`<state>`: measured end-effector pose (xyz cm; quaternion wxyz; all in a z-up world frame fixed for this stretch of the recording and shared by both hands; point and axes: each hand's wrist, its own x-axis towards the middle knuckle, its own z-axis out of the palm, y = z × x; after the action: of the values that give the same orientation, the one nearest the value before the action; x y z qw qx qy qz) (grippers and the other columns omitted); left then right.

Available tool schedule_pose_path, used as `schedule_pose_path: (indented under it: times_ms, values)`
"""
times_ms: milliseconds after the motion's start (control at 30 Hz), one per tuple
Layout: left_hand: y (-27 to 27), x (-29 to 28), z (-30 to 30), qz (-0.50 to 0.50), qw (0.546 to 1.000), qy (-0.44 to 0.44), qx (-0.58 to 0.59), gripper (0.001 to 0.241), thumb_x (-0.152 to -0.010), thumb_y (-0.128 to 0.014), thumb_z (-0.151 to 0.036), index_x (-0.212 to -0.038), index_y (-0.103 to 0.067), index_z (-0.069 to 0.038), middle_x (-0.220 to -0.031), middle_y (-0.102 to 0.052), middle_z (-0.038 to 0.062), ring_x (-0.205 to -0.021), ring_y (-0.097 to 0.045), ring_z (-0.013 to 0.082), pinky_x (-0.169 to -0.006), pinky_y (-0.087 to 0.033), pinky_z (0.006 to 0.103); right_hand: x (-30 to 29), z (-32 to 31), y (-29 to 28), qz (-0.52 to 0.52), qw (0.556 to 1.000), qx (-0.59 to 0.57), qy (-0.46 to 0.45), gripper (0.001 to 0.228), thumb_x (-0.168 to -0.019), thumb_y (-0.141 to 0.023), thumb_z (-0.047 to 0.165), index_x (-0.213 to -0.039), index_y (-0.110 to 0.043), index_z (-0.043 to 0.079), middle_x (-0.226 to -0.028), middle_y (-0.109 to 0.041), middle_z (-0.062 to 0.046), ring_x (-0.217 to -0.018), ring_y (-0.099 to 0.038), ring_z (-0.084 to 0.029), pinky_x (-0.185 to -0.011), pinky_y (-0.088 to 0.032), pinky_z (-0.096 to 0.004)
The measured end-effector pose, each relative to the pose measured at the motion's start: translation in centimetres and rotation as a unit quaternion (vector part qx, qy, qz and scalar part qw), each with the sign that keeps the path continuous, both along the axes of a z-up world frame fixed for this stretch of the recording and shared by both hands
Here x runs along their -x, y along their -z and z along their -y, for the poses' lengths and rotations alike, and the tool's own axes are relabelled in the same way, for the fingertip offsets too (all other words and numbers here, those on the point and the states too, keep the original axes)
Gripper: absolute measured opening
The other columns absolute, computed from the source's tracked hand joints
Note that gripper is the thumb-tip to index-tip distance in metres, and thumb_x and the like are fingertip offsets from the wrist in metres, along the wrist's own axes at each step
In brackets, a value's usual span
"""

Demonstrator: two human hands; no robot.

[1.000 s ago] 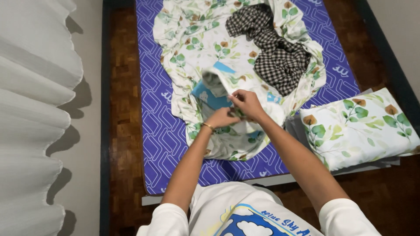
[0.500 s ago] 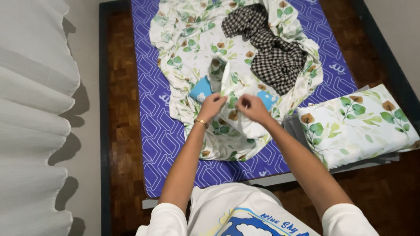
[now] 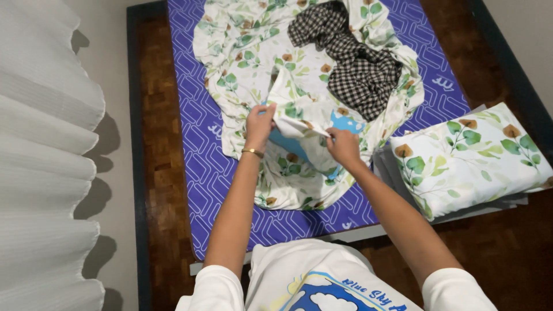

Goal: Fold a bedsheet and put a pillowcase on a pillow on a bed.

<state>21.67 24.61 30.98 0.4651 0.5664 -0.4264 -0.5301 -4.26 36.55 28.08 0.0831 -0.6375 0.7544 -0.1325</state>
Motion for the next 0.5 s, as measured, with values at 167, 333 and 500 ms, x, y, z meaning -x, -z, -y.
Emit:
schedule_pose_path:
  times_ms: [167, 333, 500]
  values:
    - [-2.9, -1.5, -2.1, -0.025, 0.999, -0.017, 0.021, 0.036, -0.096, -0.071, -0.03, -0.12, -0.062, -0.005, -0.056, -0.057, 0.007, -0.042, -0.057, 0.0139, -0.043, -0.047, 0.0241, 0.5, 0.5, -4.2, 0.203, 0.973, 0.106, -0.014, 0.022, -0.098, -0.063, 0.024, -0.117, -0.074, 0.021, -0.098, -0.076, -0.009, -0.1, -0.071, -0.034, -0.088, -0.054, -0.049]
    - [1.9, -1.1, -1.2, 0.158, 0.987, 0.016, 0.028, 0.046, -0.087, -0.074, -0.04, -0.129, -0.062, -0.027, -0.096, -0.076, -0.001, -0.085, -0.074, 0.0177, -0.077, -0.056, 0.0344, -0.8, 0.9, -8.3, 0.278, 0.95, 0.139, -0.029, 0.02, -0.102, -0.064, 0.025, -0.117, -0.075, 0.019, -0.1, -0.076, -0.009, -0.098, -0.071, -0.036, -0.088, -0.054, -0.048]
    - [0.2, 0.9, -4.6, 0.213, 0.961, 0.088, 0.152, 0.055, -0.079, -0.08, -0.024, -0.128, -0.06, -0.007, -0.113, -0.066, 0.023, -0.099, -0.072, 0.0388, -0.085, -0.061, 0.044, -1.9, 1.0, -10.6, 0.272, 0.951, 0.138, -0.057, 0.023, -0.106, -0.063, 0.031, -0.119, -0.075, 0.016, -0.097, -0.075, -0.015, -0.101, -0.068, -0.04, -0.088, -0.052, -0.051]
